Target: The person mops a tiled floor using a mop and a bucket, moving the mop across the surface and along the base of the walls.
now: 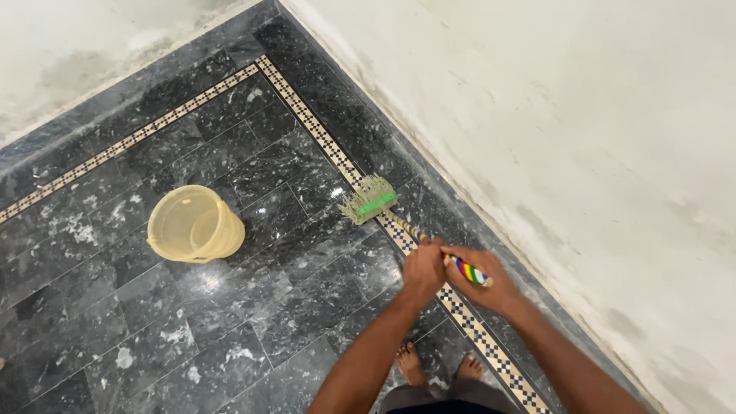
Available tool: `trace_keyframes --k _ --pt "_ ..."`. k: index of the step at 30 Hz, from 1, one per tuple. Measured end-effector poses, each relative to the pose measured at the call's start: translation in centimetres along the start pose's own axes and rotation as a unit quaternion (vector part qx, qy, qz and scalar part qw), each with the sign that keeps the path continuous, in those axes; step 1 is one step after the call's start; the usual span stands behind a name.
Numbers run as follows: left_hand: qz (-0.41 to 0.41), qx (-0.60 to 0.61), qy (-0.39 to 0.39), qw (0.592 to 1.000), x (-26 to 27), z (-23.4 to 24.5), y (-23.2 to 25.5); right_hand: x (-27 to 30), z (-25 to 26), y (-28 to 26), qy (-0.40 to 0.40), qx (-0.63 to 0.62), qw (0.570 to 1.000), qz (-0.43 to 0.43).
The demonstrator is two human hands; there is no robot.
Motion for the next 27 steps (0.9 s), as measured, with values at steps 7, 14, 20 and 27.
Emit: trace_keyframes --k 7,14,20,27 --pt "0.048 0.011 0.001 0.999 -3.3 -4.3 -8.6 -3.0 -7.8 6.5 0.142 0.055 0.967 0.203" --pt "0.010 0.067 0.080 0.995 -6.5 -9.9 -14.1 -3.1 -9.0 8.5 0.151 -0.001 0.980 0.132" --pt "0.062 0.006 0.069 0.996 -9.6 -8.3 -17.1 -7.0 -8.6 7.1 0.112 0.077 0.984 0.119" --pt "0.143 -0.031 -0.026 0.989 -15.8 -2.1 -17.8 -15.3 -8.1 7.0 0.177 0.090 0.962 0.188"
Point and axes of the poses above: each hand's wrist, its own x-axis away from the middle knuckle, its own z-axis out of the back of the hand, y = z × x, the point moved 3 cm from there along -x, towards the middle knuckle, and after that the axes turned 7 degrees about -y, right-handed, at the moved point
